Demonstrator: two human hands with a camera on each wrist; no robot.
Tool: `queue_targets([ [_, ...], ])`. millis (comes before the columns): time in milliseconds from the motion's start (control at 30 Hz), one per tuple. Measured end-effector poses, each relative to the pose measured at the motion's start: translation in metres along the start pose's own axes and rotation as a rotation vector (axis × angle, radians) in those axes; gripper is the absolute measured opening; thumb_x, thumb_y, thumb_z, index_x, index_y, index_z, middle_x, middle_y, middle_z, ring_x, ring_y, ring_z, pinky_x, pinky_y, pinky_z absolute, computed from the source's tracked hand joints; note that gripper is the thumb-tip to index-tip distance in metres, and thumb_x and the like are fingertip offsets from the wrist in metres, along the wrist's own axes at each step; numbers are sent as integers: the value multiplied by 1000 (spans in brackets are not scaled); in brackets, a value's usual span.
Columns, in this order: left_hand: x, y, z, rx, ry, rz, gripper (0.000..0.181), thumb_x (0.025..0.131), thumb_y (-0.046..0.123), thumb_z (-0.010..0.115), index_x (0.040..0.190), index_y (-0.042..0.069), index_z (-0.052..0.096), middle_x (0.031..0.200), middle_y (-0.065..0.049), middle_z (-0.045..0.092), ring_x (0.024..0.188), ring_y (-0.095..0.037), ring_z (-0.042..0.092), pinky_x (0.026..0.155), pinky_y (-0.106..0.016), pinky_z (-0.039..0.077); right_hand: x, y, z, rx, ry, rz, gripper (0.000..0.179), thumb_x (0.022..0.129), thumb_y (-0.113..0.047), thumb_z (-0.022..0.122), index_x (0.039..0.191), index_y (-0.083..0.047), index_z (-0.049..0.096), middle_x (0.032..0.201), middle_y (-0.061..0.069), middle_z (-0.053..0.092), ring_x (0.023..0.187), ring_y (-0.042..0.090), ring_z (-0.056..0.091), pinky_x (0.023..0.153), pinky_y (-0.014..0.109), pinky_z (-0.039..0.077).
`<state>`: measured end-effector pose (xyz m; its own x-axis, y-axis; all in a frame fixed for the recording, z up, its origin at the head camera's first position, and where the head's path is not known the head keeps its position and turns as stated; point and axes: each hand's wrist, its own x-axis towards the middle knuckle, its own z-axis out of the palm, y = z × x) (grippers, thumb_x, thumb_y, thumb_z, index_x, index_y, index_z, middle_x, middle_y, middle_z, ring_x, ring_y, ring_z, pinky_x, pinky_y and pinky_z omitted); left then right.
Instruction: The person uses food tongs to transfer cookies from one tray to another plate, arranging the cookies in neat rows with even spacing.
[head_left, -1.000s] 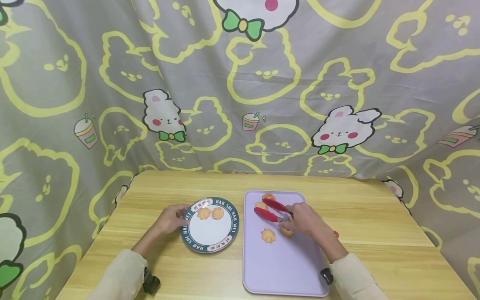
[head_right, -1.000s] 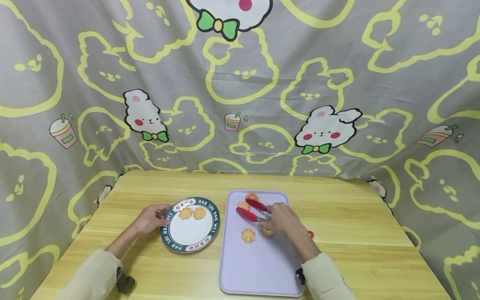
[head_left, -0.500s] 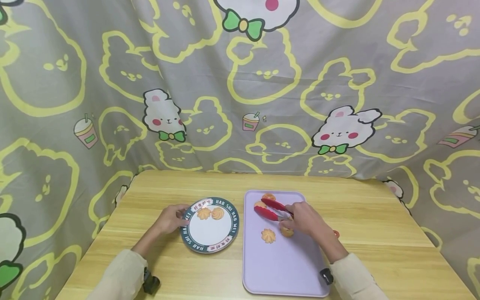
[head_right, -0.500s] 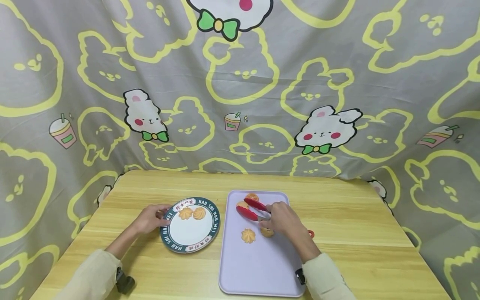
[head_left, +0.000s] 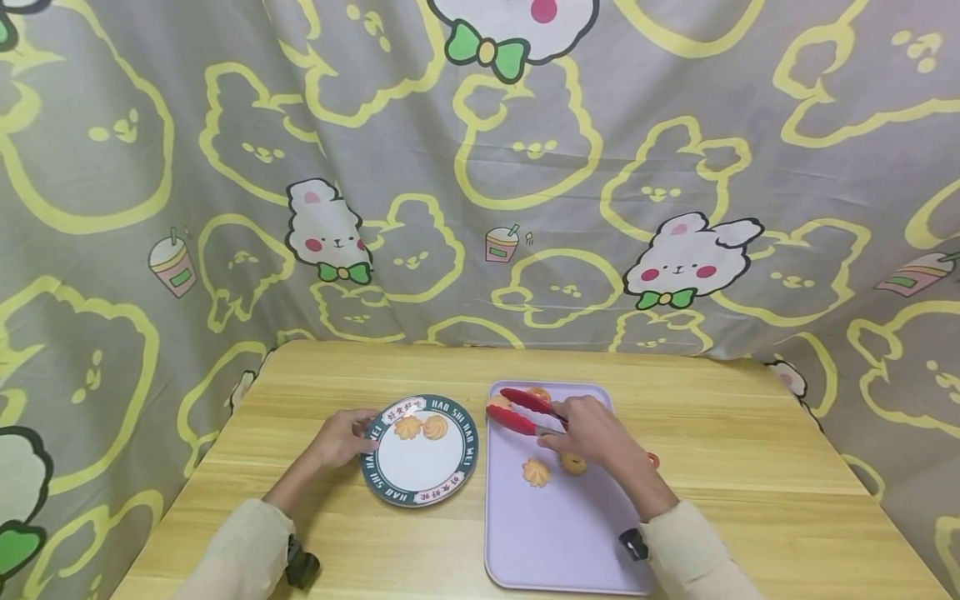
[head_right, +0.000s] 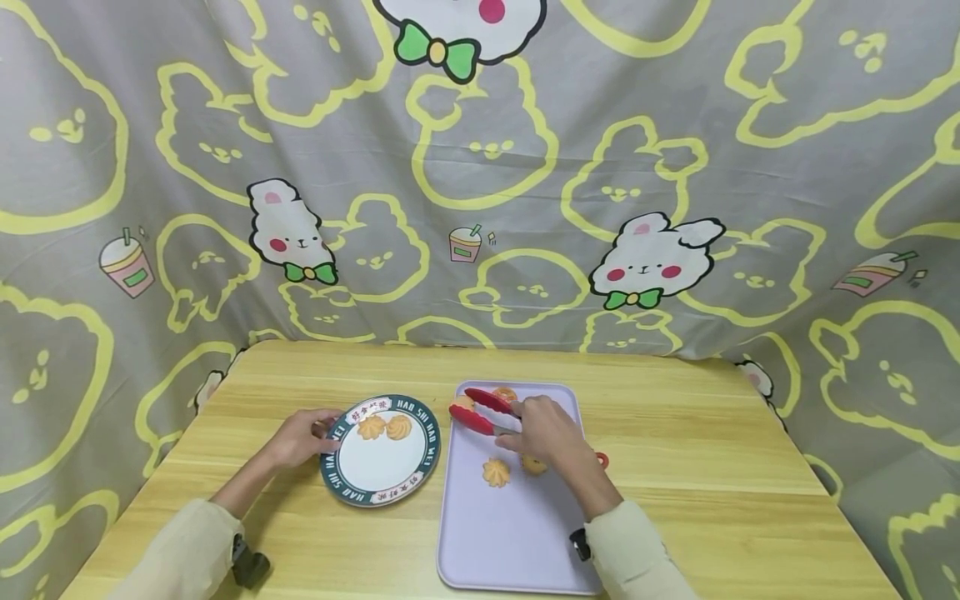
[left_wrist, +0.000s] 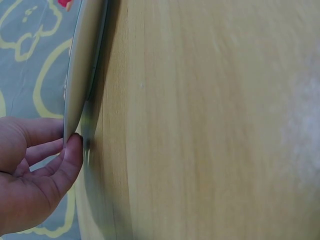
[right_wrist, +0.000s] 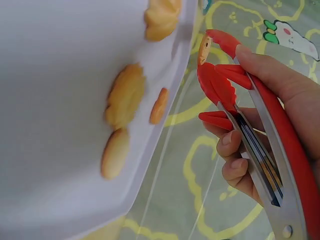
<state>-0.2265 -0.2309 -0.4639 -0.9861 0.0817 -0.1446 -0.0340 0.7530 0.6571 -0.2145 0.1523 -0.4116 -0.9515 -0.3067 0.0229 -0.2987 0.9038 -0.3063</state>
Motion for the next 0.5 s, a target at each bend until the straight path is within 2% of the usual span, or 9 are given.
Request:
queue_targets([
  [100, 0, 0, 0, -5, 1, 2, 50, 78, 4, 71, 126, 3, 59, 104, -13, 65, 93, -25, 60, 69, -31, 54, 3, -9, 0, 19, -2, 1, 40, 72, -38, 80, 96, -8, 69, 61, -1, 49, 61, 14, 44, 52, 24, 34],
  [233, 0, 0, 0, 1, -1, 7, 49, 78, 4, 71, 126, 3, 59, 103, -13, 64, 92, -24, 60, 69, -31, 54, 8, -23, 1, 27, 0, -4, 40, 71, -39, 81, 94, -9, 68, 70, 1, 61, 64, 14, 48, 54, 22, 41],
  [367, 1, 0, 0, 7, -4, 3, 50, 78, 5, 71, 126, 3, 59, 104, -13, 64, 92, -24, 60, 69, -31, 54, 13, -39, 2, 7, -19, -19, 45, 71, -41, 80, 102, -9, 70, 85, 3, 66, 70, 14, 51, 59, 23, 45],
  [500, 0, 1, 0, 6, -7, 7, 49, 78, 5, 71, 126, 2, 58, 105, -15, 64, 93, -26, 60, 69, -31, 54, 17, -56, 5, -2, -53, -64, 51, 72, -42, 79, 110, -9, 70, 81, 3, 63, 71, 15, 49, 56, 23, 43],
])
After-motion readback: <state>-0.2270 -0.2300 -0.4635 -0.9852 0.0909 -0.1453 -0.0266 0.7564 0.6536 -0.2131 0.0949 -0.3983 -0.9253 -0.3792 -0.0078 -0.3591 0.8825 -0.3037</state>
